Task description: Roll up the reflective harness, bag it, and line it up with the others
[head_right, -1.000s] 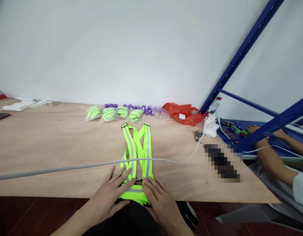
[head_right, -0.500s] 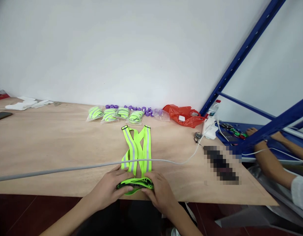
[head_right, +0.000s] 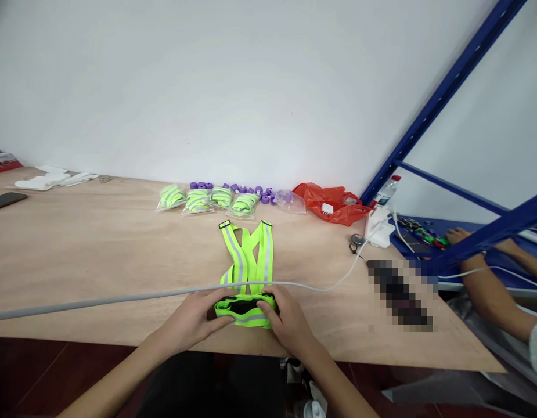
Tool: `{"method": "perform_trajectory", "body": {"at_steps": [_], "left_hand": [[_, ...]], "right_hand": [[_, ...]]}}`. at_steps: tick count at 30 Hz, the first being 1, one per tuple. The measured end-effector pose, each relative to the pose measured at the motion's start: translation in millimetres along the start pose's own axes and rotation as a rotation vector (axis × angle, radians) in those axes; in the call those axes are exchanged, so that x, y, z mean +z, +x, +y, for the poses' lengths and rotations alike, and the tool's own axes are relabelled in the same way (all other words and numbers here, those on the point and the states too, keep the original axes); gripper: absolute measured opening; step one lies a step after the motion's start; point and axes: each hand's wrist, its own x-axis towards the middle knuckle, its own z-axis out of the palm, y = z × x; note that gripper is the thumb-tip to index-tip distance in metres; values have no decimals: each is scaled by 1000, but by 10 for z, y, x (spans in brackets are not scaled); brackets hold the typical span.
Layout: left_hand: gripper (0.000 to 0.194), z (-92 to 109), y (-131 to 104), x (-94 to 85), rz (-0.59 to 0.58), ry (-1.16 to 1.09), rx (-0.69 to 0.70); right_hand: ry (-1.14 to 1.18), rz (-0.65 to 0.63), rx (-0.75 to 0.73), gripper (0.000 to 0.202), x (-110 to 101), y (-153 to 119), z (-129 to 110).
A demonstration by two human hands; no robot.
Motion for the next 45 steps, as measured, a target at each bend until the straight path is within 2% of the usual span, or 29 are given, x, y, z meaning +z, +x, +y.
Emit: {"method": "perform_trajectory", "body": {"at_steps": [8, 15, 19, 22, 24, 27, 30, 33, 38, 40, 45], "left_hand": [[25, -3, 95, 72, 74, -4, 54], [31, -6, 116, 222, 242, 295, -24], [27, 9, 125, 231, 229, 359, -61], [30, -14, 140, 254, 228, 380, -72], [39, -48, 156, 280, 233, 396, -30], [46, -94, 177, 304, 178, 428, 76], [48, -104, 170, 290, 109, 445, 128], [52, -90, 126, 267, 58, 460, 140], [63, -80, 70, 253, 40, 430, 170], [65, -78, 101, 233, 34, 425, 165], [62, -73, 234, 141, -67, 473, 125]], "right_hand": [[-161, -12, -5, 26, 49, 84, 49], [-504, 86, -226, 28, 170, 106, 193], [-551, -24, -377, 36, 152, 23, 186], [-484, -151, -356, 47, 69, -36, 121], [-453, -237, -299, 61, 4, -65, 64], [-435, -330, -216, 79, -65, -104, -12], [-433, -383, -162, 80, -83, -159, -60], [-444, -412, -171, 82, -69, -239, -82], [-489, -405, -220, 99, -11, -367, -74], [-513, -389, -232, 100, 15, -396, -53], [-546, -329, -265, 100, 52, -433, 4]]}}
